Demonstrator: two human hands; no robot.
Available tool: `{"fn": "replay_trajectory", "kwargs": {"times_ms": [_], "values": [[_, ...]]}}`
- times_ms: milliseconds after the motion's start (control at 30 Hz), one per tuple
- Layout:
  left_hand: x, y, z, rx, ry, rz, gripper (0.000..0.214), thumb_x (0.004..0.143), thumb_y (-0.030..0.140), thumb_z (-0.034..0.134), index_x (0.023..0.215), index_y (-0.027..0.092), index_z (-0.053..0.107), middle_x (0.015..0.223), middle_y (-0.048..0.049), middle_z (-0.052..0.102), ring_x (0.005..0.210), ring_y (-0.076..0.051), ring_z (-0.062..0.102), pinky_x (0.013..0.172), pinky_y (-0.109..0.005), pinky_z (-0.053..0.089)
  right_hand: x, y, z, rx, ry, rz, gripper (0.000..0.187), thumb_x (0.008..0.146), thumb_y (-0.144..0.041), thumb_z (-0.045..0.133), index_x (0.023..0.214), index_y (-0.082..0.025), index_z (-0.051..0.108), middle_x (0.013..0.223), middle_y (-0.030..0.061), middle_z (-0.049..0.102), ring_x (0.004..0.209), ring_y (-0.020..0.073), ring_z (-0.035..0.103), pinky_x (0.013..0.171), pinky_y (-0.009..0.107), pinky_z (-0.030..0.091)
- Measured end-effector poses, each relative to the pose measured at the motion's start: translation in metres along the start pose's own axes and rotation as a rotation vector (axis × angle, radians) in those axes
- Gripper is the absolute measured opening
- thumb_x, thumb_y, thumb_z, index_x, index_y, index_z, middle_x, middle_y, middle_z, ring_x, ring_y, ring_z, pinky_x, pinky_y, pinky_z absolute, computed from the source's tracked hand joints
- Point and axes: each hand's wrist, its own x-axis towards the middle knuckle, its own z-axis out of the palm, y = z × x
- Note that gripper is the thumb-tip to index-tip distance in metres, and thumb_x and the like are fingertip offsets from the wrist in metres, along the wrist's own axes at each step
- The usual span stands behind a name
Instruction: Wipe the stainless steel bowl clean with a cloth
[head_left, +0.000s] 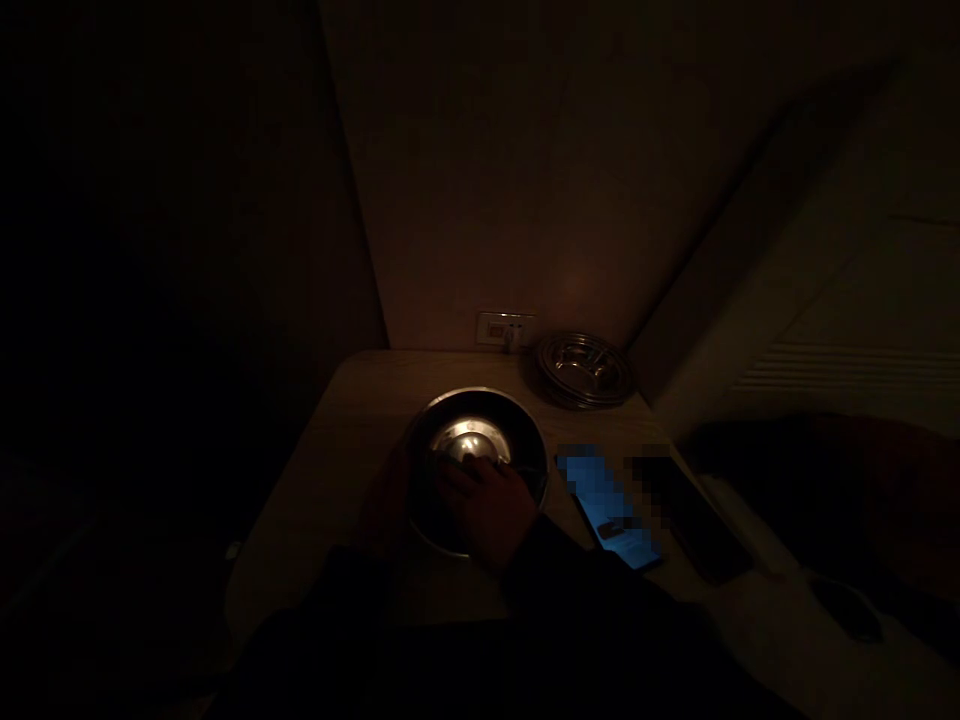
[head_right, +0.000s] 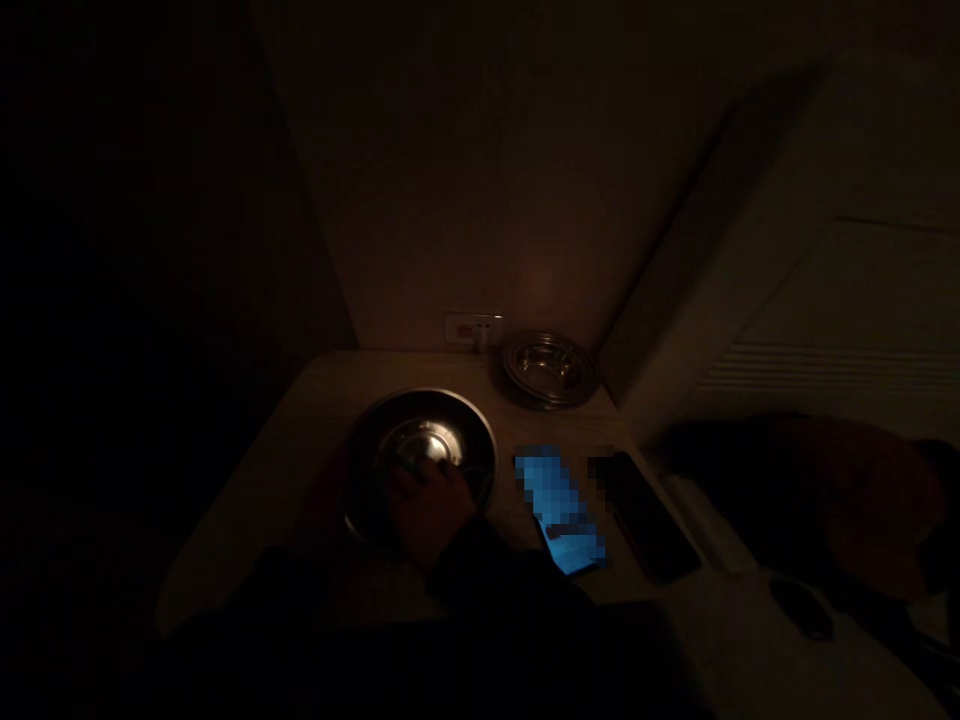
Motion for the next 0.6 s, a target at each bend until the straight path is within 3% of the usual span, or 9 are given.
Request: {"fn": "replay_trajectory", "kwargs": {"times_ms": [167, 333, 600], "values": [[-0.002, 0.002, 0.001, -0.008, -0.010, -0.029, 0.048, 0.094, 0.040, 0.036, 0.128, 0.015, 0.060, 0.131, -0.0101, 0.064, 0.122, -0.024, 0.058, 0.109, -0.037, 0.043, 0.007, 0.001, -0.001, -0.009, 0.014, 0.040, 0.038, 0.099, -0.024, 0.040, 0.136, -0.028, 0.051, 0.148, 0.0003, 0.045, 0.122, 0.0279, 0.045, 0.092, 0.049, 0.050], [-0.001, 0.012, 0.001, 0.033, -0.010, -0.040, 0.050, 0.093, 0.042, 0.035, 0.128, 0.015, 0.059, 0.136, -0.0097, 0.060, 0.127, -0.023, 0.055, 0.111, -0.035, 0.039, -0.007, 0.007, -0.003, -0.006, -0.048, -0.077, 0.033, 0.097, -0.020, 0.043, 0.125, -0.029, 0.059, 0.141, -0.0030, 0.054, 0.116, 0.0255, 0.051, 0.092, 0.047, 0.049], [-0.001, 0.014, -0.005, 0.068, -0.058, -0.060, 0.052, 0.092, 0.050, 0.036, 0.127, 0.019, 0.060, 0.135, -0.0078, 0.061, 0.131, -0.026, 0.050, 0.112, -0.038, 0.037, -0.025, 0.018, -0.017, -0.038, -0.168, -0.035, 0.027, 0.094, -0.017, 0.049, 0.112, -0.027, 0.067, 0.130, -0.0011, 0.063, 0.113, 0.0261, 0.056, 0.092, 0.048, 0.044]]}}
